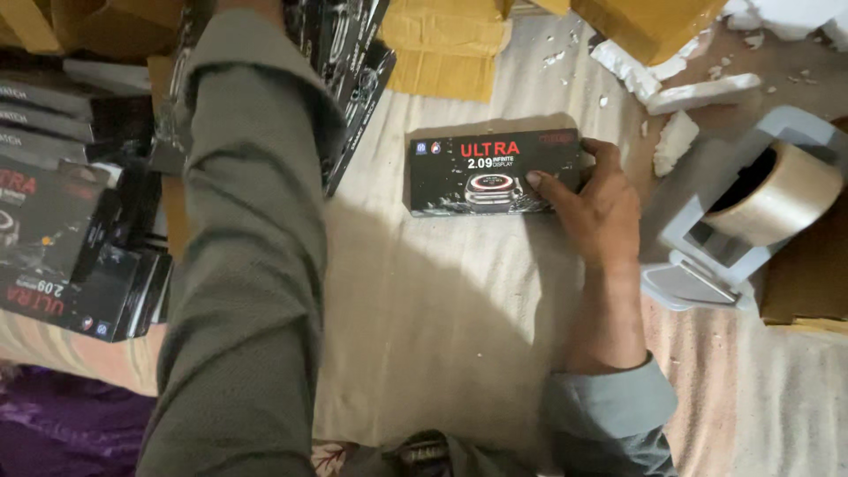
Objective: The person opens a brown shipping box, removes a smartwatch box, and unpacks the contents including the watch, charger, and strap. They then repack the items into the box, close it, and seal the shipping box with tape from a dispenser.
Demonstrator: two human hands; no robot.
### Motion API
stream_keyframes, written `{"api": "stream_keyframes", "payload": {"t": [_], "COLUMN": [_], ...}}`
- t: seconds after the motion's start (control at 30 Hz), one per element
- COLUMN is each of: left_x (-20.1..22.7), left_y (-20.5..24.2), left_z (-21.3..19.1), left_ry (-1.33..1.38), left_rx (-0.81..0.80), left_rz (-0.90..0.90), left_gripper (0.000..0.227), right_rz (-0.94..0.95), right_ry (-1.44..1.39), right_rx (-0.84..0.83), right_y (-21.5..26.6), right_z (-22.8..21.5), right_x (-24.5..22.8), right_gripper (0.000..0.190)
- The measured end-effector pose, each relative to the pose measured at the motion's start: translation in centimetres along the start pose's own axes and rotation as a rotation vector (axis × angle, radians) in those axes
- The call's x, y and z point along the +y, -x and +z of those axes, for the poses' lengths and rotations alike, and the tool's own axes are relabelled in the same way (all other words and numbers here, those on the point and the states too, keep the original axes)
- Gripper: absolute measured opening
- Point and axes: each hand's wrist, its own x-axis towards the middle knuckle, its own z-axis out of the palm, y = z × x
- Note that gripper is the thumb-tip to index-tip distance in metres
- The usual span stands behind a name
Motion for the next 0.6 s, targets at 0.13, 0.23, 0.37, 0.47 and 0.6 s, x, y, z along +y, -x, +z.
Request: {"api": "stream_keyframes", "payload": {"t": [0.13,0.23,0.37,0.47,0.6], "left_x": [0.9,1.5,4.2,6.7,6.7], "left_y": [0.9,2.0,2.2,5.9,10.3], "left_z": [0.0,-1.0,-2.5,-1.7,-0.5], "left_ry": [0.013,0.008,0.053,0.104,0.166], "left_rx": [0.055,0.088,0.182,0.174,0.07], "left_rz": [0.053,0.127,0.338,0.442,0.468], "left_gripper": [0.089,0.099,0.111,0.121,0.127], "right_rz": [-0.329,-0.242,-0.334,-0.525,-0.638], "right_ry": [0.33,-0.114,-0.847,-0.763,-0.738], "right_rx": [0.312,0.213,0.067,0.188,0.287], "right_y": [0.0,0.2,0.5,1.9,3.4], "right_z": [-0.3,-0.4,-1.4,-2.1,-2.5], "right_x": [-0.1,0.0,-1.0,-1.3,-1.9], "right_gripper": [0.055,0.06,0.076,0.077,0.077]}}
